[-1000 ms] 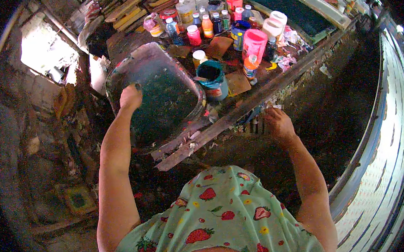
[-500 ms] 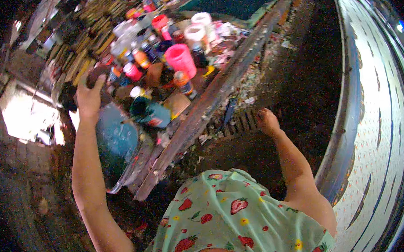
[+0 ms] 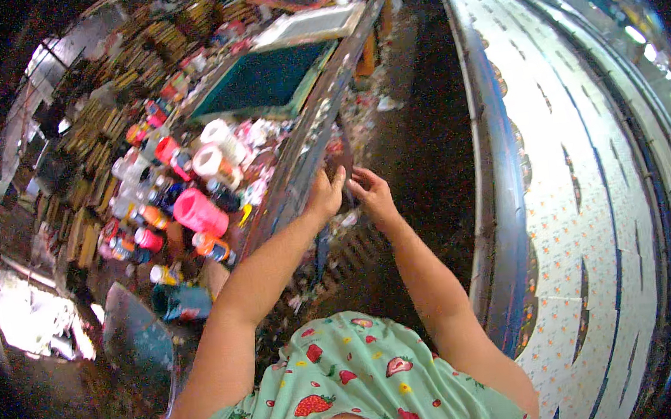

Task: The person uses a squeegee to spread green ink across a screen-printing frame, then lifts the frame and moves it to a workbench. They pour more green ink into the frame and wipe the surface with a cloth. The person then washes their hands in a basin and dries them.

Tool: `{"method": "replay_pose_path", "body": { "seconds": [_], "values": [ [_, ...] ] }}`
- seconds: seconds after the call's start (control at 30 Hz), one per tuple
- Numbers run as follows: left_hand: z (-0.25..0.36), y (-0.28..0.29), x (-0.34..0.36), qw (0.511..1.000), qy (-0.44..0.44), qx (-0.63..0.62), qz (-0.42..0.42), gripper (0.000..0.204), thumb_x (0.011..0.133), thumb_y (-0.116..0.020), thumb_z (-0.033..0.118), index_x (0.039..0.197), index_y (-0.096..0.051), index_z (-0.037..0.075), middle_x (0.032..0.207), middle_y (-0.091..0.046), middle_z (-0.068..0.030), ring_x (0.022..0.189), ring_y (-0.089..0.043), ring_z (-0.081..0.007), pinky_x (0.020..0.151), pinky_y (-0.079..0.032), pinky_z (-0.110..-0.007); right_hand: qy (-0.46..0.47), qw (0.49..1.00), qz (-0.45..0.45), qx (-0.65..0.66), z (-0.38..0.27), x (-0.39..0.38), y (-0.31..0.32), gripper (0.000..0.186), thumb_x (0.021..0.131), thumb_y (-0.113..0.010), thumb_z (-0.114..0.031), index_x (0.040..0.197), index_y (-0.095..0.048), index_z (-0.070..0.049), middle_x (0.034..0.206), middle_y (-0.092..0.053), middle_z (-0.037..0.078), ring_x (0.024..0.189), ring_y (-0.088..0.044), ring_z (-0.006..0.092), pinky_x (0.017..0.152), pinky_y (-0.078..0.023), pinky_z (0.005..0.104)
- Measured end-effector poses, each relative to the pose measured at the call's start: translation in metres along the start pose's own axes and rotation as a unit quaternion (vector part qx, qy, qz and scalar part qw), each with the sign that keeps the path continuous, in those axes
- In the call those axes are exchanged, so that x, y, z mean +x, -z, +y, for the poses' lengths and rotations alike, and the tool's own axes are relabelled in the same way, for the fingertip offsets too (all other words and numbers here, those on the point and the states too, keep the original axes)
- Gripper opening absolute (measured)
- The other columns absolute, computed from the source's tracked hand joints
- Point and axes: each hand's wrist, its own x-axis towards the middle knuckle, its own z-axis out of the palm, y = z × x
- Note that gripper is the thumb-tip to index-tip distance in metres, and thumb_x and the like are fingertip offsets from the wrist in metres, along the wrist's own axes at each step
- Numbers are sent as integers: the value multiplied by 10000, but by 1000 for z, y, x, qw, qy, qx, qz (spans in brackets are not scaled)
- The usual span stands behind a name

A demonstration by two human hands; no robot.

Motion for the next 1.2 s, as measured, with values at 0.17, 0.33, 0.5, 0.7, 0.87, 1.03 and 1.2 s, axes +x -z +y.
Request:
{"method": "replay_pose_path", "body": {
  "seconds": [0.17, 0.33, 0.5, 0.7, 0.87, 1.03, 1.2],
  "values": [
    [21, -77, 44, 995, 2, -94, -17, 570, 1139, -572, 498, 1380, -639, -14, 1277, -755, -285, 1230, -718, -463, 1032, -554, -534, -16, 991, 114, -66, -29, 33, 64, 221, 981, -862, -131, 1158, -803, -11, 1132, -804, 68, 981, -714, 120, 884, -569, 296],
    [54, -125, 95, 992, 14, -89, -91, 610, 1066, -709, 466, 1471, -624, 17, 1383, -733, -251, 1305, -696, -417, 1112, -533, -494, 175, 953, 180, -169, -43, 88, 148, 123, 997, -830, -92, 1057, -777, 2, 1122, -801, 89, 958, -723, 141, 892, -579, 306],
    [-14, -102, 201, 995, -92, -32, -4, 496, 985, -816, 340, 1353, -742, 16, 1310, -781, -224, 1198, -757, -348, 1042, -580, -444, 116, 894, 146, -408, -50, 165, 164, 199, 1044, -771, -200, 1042, -744, -3, 816, -696, 48, 752, -621, 147, 695, -514, 356],
    [-63, -9, 349, 968, -30, -228, 104, 196, 1042, -783, 183, 1084, -831, -3, 824, -778, -52, 724, -721, -134, 627, -581, -299, 77, 850, 162, -496, -14, 319, 232, 210, 1043, -762, -197, 1055, -739, 11, 810, -697, 117, 770, -663, 204, 735, -537, 377],
    [-114, 85, 407, 947, 86, -117, 288, 326, 1048, -770, 306, 1004, -821, -13, 780, -774, -104, 632, -698, -157, 634, -554, -367, 69, 898, 124, -416, 0, 466, 158, 194, 1063, -758, -197, 1056, -741, -4, 888, -710, 54, 840, -631, 149, 798, -520, 342],
    [-179, 151, 427, 927, 47, -26, 370, 322, 1017, -799, 297, 977, -790, -23, 761, -721, -69, 704, -633, -137, 702, -521, -349, 85, 971, -1, -223, -1, 598, 12, 242, 1053, -772, -218, 1063, -746, 23, 923, -745, 58, 861, -658, 154, 836, -533, 346],
    [-213, 185, 422, 883, 184, 139, 409, 345, 974, -823, 353, 1042, -823, 15, 837, -756, -142, 772, -721, -283, 768, -567, -404, -37, 984, -166, -42, 40, 730, -97, 164, 1056, -797, -227, 1067, -775, -64, 902, -683, -37, 793, -584, 78, 708, -456, 288]
  ]
}}
